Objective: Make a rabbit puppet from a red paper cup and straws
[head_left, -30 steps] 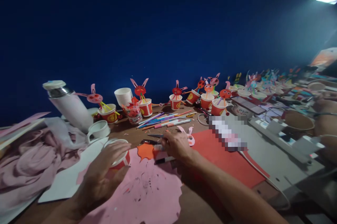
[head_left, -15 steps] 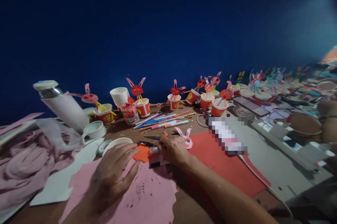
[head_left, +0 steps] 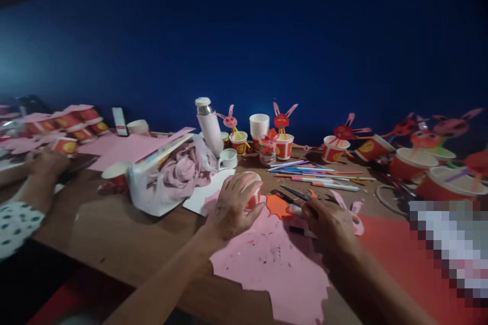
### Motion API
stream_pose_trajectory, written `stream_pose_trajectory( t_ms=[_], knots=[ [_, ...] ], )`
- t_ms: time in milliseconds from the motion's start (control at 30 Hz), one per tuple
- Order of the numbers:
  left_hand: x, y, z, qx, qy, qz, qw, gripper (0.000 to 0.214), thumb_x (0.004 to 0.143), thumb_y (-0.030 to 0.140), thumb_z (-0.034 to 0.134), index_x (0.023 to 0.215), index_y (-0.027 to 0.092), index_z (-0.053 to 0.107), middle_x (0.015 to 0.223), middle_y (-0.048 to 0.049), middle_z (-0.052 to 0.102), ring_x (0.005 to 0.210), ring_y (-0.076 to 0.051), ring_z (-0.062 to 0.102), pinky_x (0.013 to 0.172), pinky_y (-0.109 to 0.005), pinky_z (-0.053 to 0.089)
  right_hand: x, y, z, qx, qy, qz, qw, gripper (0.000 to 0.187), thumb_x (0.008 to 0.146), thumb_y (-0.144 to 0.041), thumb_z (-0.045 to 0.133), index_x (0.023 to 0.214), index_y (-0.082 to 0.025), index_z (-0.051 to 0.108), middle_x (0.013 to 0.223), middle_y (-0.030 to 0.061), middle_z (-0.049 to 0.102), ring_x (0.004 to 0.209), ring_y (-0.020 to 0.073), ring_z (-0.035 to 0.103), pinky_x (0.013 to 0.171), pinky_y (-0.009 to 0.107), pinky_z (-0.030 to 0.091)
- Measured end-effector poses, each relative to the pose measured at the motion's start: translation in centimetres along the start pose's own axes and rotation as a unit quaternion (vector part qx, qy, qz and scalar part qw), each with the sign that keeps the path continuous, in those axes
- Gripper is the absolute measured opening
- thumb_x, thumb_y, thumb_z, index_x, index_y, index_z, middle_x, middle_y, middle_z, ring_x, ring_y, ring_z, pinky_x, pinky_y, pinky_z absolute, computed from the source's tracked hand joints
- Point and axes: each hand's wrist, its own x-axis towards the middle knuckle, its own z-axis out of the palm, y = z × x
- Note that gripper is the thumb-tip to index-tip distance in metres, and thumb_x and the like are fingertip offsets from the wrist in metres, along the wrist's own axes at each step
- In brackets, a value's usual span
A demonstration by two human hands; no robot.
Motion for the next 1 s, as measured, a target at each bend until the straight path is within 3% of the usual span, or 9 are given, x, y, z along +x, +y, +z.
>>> stream_pose_trajectory(
  t_ms=[200, 267, 400, 633, 733, 867, 1000],
  knots=[
    [-0.5, -0.8, 0.6, -0.014, -0.036, -0.073, 0.997, 0.055, 0.069, 0.040, 0.058, 0.116, 0.013, 0.047, 0.122, -0.0155, 0.045, 0.116, -0.028, 0.037, 0.095, -0.047, 0.032, 0.2, -0.3, -0.3, -0.017, -0.020, 0.009, 1.000, 0.028, 0.079, -0.028, 0.041, 0.059, -0.022, 0.059, 0.056, 0.0028, 0.063, 0.053, 0.0156, 0.056, 0.048, 0.026, 0.024],
    [-0.6, -1.2, 1.3, -0.028, -0.038, -0.082, 0.996, 0.049, 0.069, 0.036, 0.059, 0.112, 0.013, 0.050, 0.122, -0.0154, 0.046, 0.116, -0.028, 0.037, 0.094, -0.047, 0.034, 0.3, -0.3, -0.4, -0.012, -0.002, -0.005, 1.000, 0.029, 0.079, -0.027, 0.040, 0.058, -0.021, 0.059, 0.055, 0.0022, 0.063, 0.052, 0.0152, 0.055, 0.048, 0.026, 0.025],
    [0.3, -2.4, 1.7, -0.056, 0.026, -0.102, 0.993, 0.023, 0.073, 0.020, 0.053, 0.095, 0.017, 0.059, 0.110, -0.0110, 0.054, 0.108, -0.023, 0.046, 0.091, -0.042, 0.041, 0.3, -0.1, -0.3, -0.005, 0.043, -0.034, 0.998, 0.029, 0.080, -0.026, 0.041, 0.058, -0.020, 0.058, 0.051, 0.0004, 0.060, 0.049, 0.0134, 0.054, 0.047, 0.024, 0.026],
    [4.3, -4.6, 1.3, -0.026, 0.138, -0.018, 0.990, 0.021, 0.072, 0.019, 0.055, 0.092, 0.015, 0.058, 0.108, -0.0113, 0.055, 0.110, -0.024, 0.044, 0.092, -0.044, 0.039, 0.1, 0.3, -0.1, -0.013, 0.059, -0.035, 0.998, 0.027, 0.079, -0.024, 0.044, 0.056, -0.020, 0.057, 0.051, -0.0006, 0.059, 0.049, 0.0113, 0.053, 0.049, 0.024, 0.025],
    [4.8, -4.1, 2.7, -0.025, 0.116, -0.013, 0.993, 0.024, 0.072, 0.019, 0.054, 0.096, 0.015, 0.057, 0.109, -0.0117, 0.054, 0.111, -0.024, 0.043, 0.093, -0.046, 0.039, 0.0, 0.4, 0.0, -0.002, 0.050, -0.043, 0.998, 0.028, 0.080, -0.025, 0.042, 0.058, -0.019, 0.058, 0.053, 0.0002, 0.060, 0.049, 0.0110, 0.052, 0.050, 0.024, 0.026],
    [4.0, -3.1, 4.8, -0.036, 0.044, -0.017, 0.998, 0.026, 0.073, 0.018, 0.053, 0.099, 0.016, 0.057, 0.113, -0.0115, 0.053, 0.113, -0.025, 0.041, 0.092, -0.046, 0.039, 0.0, 0.4, 0.1, 0.007, 0.061, -0.043, 0.997, 0.030, 0.082, -0.026, 0.041, 0.059, -0.019, 0.060, 0.052, 0.0014, 0.059, 0.050, 0.0117, 0.052, 0.051, 0.024, 0.026],
    [3.3, -3.3, 5.7, -0.038, 0.007, -0.030, 0.999, 0.028, 0.073, 0.017, 0.052, 0.101, 0.016, 0.056, 0.114, -0.0110, 0.053, 0.116, -0.025, 0.039, 0.093, -0.046, 0.039, -0.1, 0.4, 0.3, 0.028, 0.062, -0.050, 0.996, 0.028, 0.082, -0.026, 0.042, 0.062, -0.019, 0.061, 0.054, 0.0014, 0.060, 0.052, 0.0120, 0.053, 0.053, 0.024, 0.027]
  ],
)
